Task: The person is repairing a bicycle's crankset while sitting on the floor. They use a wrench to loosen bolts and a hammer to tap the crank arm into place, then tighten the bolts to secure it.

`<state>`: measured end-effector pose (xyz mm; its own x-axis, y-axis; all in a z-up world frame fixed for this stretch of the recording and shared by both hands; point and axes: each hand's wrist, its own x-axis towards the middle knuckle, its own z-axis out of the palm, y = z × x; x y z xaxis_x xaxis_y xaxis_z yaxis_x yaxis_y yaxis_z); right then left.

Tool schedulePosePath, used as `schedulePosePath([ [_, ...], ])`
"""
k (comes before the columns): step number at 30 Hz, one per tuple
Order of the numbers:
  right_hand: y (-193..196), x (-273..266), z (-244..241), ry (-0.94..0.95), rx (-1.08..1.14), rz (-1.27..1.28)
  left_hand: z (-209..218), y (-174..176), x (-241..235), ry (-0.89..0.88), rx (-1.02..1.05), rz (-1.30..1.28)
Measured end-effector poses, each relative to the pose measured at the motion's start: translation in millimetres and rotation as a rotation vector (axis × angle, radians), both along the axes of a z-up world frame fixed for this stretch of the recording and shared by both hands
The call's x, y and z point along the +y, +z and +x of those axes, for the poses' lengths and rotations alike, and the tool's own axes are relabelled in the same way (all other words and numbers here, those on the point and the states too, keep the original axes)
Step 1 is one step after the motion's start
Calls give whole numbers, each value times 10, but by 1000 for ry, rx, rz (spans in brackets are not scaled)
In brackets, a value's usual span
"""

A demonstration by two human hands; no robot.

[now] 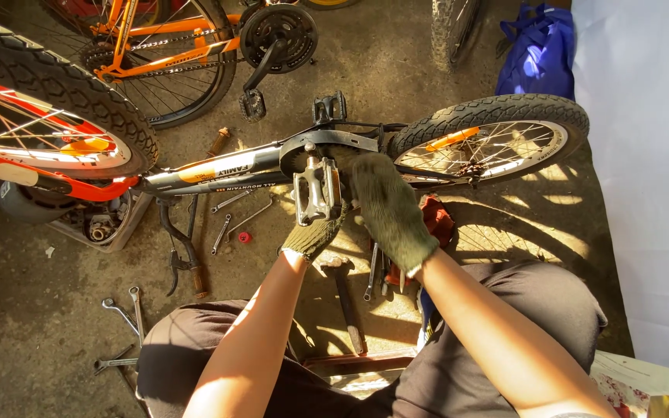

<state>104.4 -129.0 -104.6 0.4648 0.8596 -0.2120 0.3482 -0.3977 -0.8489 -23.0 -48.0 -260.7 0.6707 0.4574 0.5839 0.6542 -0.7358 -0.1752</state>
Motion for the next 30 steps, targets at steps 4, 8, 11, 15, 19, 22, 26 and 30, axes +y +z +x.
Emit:
schedulePosePath([
  [4, 132, -44, -185, 73, -265, 377, -195, 173, 34, 4, -121, -378],
  [8, 526, -16, -267, 238, -11, 209, -394, 364, 86, -10, -254, -858],
  [11, 444, -60, -165, 241, -4, -44, -400, 528, 103, -17, -353, -1169],
  [15, 497, -41, -142, 222, 20, -71, -433, 645, 67, -17, -461, -1487],
  [19, 520, -53, -164, 217, 6, -43, -519, 412, 187, -15, -306, -1328],
  [22, 512, -37, -162, 221, 4, -5, -553, 90, 316, -173, -276, -1076],
  [26, 488, 0, -180, 198, 19, -6, -530, -1684, 799, -80, -540, -1229],
  [30, 463, 9, -165, 198, 26, 0, -448, 209, 234, -124, -391, -1457],
])
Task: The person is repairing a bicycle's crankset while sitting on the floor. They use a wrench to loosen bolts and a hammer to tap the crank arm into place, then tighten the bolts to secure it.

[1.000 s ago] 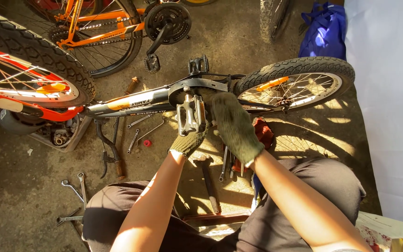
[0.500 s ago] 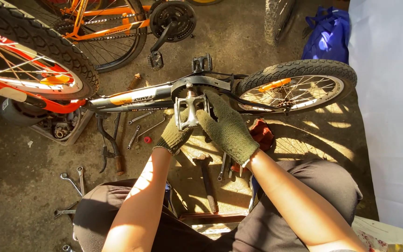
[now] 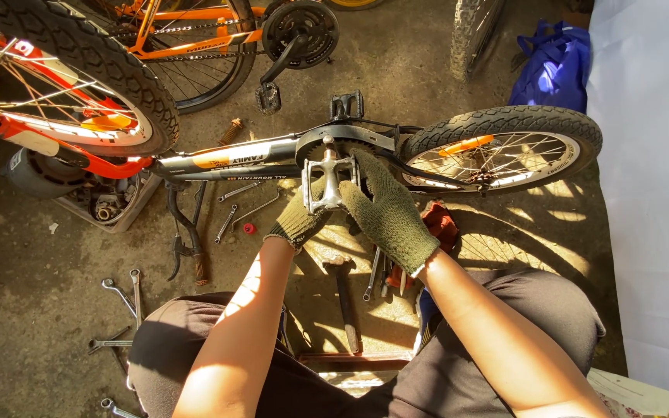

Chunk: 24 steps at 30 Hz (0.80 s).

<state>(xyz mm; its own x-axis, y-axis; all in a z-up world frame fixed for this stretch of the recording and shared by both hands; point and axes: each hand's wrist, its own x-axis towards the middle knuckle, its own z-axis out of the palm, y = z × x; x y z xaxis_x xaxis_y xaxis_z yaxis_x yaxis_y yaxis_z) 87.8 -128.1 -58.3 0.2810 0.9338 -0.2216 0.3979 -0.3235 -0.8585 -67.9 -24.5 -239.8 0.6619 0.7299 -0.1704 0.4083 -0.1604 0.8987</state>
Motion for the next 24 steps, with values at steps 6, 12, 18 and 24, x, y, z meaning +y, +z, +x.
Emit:
schedulePosePath([
  [6, -9, 29, 4, 1, -9, -38, 27, -508, 106, -10, 86, 30],
  [12, -54, 33, 22, 27, -40, -60, -316, -1199, 90, 40, 108, 13],
  [18, 43, 16, 48, 28, -9, -37, 106, -1283, 430, 112, -171, 128],
  [24, 41, 10, 113, 37, -18, -45, 233, -60, 382, -31, 488, 304],
])
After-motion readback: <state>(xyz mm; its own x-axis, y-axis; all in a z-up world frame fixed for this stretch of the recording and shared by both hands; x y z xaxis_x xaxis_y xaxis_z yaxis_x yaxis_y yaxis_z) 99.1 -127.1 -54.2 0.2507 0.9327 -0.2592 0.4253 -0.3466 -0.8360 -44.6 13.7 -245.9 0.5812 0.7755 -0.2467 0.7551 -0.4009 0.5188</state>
